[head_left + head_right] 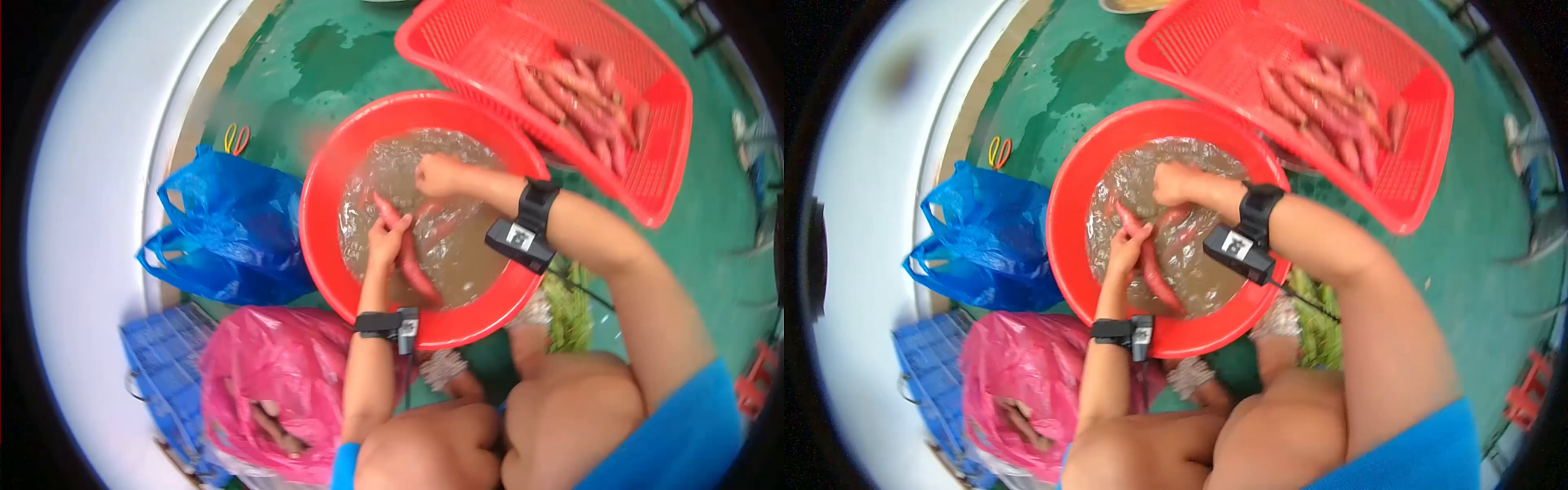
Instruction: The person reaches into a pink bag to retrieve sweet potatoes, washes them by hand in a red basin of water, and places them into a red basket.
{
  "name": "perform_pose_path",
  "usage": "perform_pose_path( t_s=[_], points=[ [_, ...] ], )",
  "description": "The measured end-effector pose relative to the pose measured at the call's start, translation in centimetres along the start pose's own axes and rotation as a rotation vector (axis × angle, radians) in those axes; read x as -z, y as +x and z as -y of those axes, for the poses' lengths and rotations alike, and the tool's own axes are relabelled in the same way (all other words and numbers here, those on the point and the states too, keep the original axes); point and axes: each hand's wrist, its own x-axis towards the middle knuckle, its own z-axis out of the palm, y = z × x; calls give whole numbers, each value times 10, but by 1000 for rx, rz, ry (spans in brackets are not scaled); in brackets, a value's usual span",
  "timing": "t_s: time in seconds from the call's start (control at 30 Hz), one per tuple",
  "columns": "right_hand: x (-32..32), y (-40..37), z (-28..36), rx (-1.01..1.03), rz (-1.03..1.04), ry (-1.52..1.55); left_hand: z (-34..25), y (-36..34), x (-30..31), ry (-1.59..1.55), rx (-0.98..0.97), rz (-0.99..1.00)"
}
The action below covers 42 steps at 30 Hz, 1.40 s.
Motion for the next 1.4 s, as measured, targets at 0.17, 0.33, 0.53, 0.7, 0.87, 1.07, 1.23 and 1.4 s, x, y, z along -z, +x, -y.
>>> perform_pose_path(
  t_s=[0.17,0.33,0.53,0.7,0.87,1.07,1.23,1.4],
  points=[
    [-9,-9,8,-131,-112,-208,-6,-2,2,117,30,58],
    [-12,-18,9,15,-152,-251,-4,-1,3,168,-24,-69],
    [-4,-59,11,-179,485,235,6,9,8,-326,194,-52],
    [-29,-63,-31,-129,416,-348,-23,-11,12,-504,339,111],
    [-8,-68,-13,-553,600,798,-20,-12,8,-361,293,61],
    [-25,-67,25,-63,391,543,-20,-13,-8,-545,251,222],
    [-48,-98,28,357,-359,-649,-66,-40,-19,-989,357,-82],
    [-26,-78,24,148,-10,-154,-77,-47,-13,-868,73,-95]
  ],
)
